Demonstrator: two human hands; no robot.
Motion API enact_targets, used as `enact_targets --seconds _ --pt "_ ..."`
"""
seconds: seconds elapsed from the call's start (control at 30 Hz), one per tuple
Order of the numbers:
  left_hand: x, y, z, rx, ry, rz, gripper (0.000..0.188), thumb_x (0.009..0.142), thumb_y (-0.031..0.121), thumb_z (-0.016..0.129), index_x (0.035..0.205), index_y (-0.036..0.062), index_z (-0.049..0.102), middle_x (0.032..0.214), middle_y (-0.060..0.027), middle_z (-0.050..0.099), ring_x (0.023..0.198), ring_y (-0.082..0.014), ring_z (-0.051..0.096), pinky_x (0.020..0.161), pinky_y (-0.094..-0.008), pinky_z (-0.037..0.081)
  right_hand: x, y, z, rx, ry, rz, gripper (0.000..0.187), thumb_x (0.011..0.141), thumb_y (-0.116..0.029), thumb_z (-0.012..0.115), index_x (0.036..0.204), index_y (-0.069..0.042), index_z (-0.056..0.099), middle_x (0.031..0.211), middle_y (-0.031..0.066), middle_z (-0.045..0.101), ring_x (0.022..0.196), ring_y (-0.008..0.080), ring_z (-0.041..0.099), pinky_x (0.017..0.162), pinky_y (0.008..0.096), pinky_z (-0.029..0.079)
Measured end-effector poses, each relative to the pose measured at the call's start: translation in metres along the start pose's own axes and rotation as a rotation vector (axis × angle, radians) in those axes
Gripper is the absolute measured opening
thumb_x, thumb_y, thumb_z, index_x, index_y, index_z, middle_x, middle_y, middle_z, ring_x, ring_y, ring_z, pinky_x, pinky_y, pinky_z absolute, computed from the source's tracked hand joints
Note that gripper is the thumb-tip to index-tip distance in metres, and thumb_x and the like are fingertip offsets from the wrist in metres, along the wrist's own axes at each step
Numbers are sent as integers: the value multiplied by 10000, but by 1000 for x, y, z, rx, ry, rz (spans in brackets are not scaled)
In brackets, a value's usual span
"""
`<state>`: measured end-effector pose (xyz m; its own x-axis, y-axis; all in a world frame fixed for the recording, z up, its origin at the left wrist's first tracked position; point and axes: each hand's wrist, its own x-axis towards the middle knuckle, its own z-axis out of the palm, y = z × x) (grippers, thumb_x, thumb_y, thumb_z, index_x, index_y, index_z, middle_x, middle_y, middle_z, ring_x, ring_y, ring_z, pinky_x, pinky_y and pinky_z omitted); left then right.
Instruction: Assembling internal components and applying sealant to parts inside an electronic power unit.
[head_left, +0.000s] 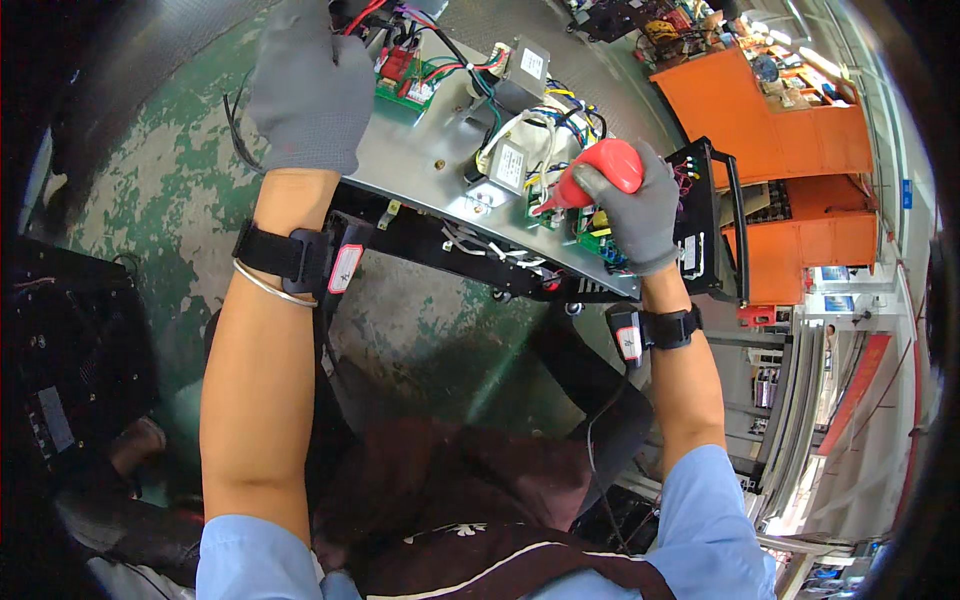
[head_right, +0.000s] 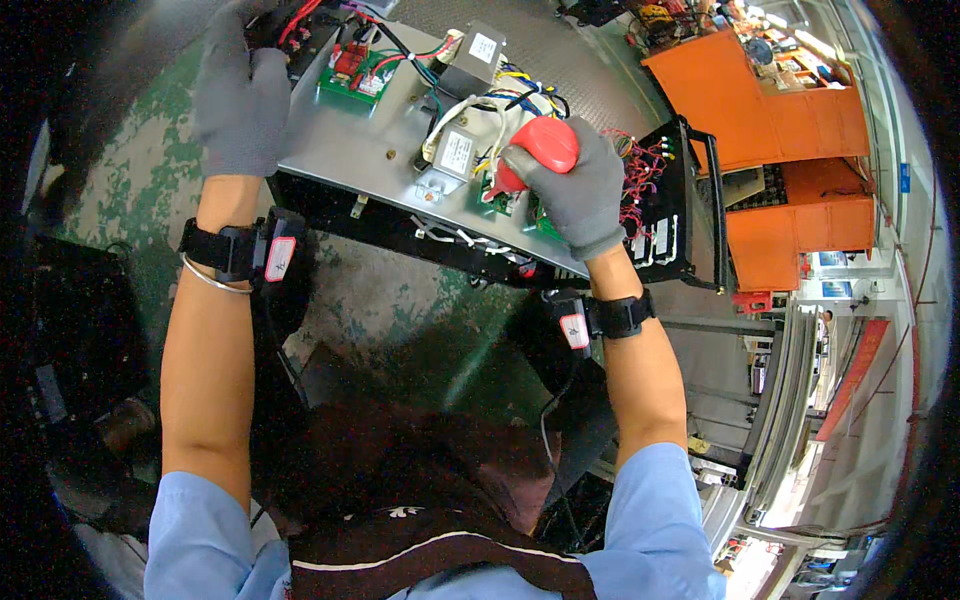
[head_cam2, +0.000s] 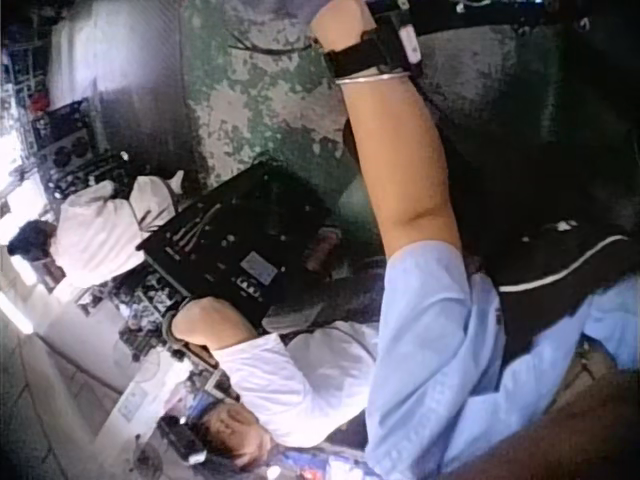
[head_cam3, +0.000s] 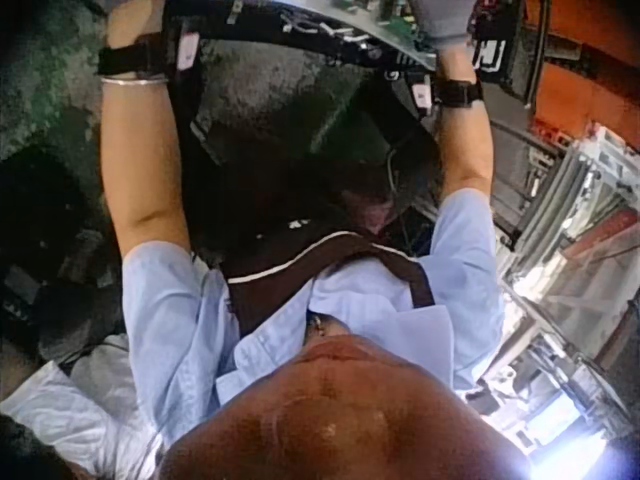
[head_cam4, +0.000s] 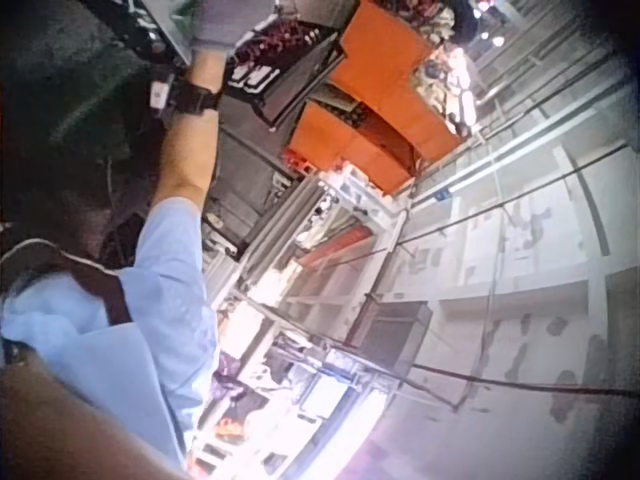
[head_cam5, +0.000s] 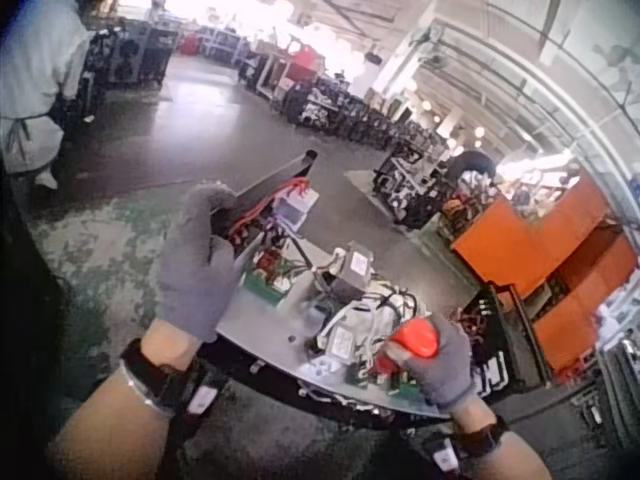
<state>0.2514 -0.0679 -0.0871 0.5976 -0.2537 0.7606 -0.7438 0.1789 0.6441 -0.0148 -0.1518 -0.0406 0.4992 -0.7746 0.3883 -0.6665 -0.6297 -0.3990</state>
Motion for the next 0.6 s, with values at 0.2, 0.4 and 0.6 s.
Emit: enact_targets --seconds 0.2,0.4,0.6 --pt "2 -1 1 -8 2 -24 429 694 -94 414 1096 26 501 979 -183 568 921 -325 582 823 -388 465 -1 -10 1 -167 -63 -112 378 674 -326 782 867 -39 628 768 113 624 700 243 590 654 354 466" --pt "0 -12 2 -53 8 46 422 688 -99 415 1085 10 506 968 -188 568 913 -332 579 829 -388 465 8 -17 5 -243 -139 -171 421 661 -407 779 849 -62 626 766 124 629 716 274 615 645 368 482" --pt "2 -11 1 -14 7 40 413 680 -99 417 1065 10 521 972 -189 569 924 -339 578 837 -394 463 16 -21 2 -267 -130 -168 430 675 -420 764 861 -59 626 782 134 635 734 284 623 658 376 489"
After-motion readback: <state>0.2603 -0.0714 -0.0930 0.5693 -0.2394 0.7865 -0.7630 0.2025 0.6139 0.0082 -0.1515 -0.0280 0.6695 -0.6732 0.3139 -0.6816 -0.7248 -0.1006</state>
